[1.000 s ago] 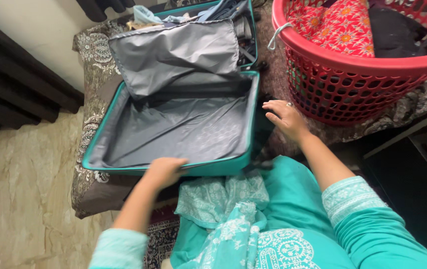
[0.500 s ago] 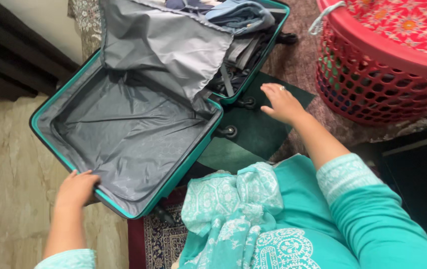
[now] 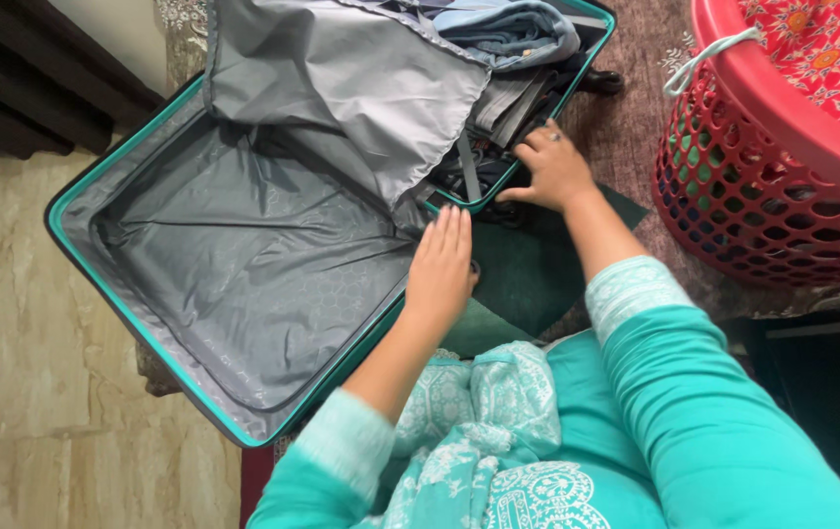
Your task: The person packs various items of clothing from a laundry basket into a suitcase, folding each item such as jeans, shirts, and tops before placing them inside.
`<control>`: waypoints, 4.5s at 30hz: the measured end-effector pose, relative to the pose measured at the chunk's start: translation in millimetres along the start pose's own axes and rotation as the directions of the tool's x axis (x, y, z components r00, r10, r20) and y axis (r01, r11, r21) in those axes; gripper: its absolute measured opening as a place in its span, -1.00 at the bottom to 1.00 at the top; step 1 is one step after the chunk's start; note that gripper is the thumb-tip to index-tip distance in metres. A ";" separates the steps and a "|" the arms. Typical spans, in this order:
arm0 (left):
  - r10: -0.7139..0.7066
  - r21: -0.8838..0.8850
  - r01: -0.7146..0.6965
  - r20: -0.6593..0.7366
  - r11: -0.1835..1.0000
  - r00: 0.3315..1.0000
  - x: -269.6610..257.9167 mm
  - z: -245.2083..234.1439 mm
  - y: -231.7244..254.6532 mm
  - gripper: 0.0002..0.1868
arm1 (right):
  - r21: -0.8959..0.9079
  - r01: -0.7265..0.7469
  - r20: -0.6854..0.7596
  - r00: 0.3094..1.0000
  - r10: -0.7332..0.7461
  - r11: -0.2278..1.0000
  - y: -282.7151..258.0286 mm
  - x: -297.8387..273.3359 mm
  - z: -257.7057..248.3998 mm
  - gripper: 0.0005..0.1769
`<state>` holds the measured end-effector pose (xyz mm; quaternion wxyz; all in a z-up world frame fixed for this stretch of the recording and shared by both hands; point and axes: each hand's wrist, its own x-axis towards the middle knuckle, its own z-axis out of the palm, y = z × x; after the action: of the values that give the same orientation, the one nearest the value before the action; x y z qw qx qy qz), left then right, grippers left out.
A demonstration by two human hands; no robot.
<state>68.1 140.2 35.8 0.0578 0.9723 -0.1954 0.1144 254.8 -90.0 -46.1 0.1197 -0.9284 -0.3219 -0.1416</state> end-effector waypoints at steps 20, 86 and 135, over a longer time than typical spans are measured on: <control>-0.633 -0.174 0.703 0.329 0.689 0.701 -42.0 35.7 -60.4 0.37 | -0.029 -0.052 -0.126 0.991 0.048 0.998 -97.5 -52.7 -13.3 -0.45; -0.520 0.228 0.508 -0.007 0.831 0.854 -147.7 -30.4 -87.5 -0.16 | 0.082 -0.383 0.265 0.898 0.351 0.920 -125.5 -213.1 -170.9 -0.50; -0.187 -0.176 0.160 -0.153 0.971 0.970 36.9 94.9 -25.2 -0.17 | 0.773 -0.634 0.532 0.661 0.529 0.014 -12.8 70.9 55.2 -0.67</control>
<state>130.0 135.0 -48.6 0.1627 0.9646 -0.1126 0.1746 310.4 -22.9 -71.7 0.6579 -0.7297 0.0645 0.1748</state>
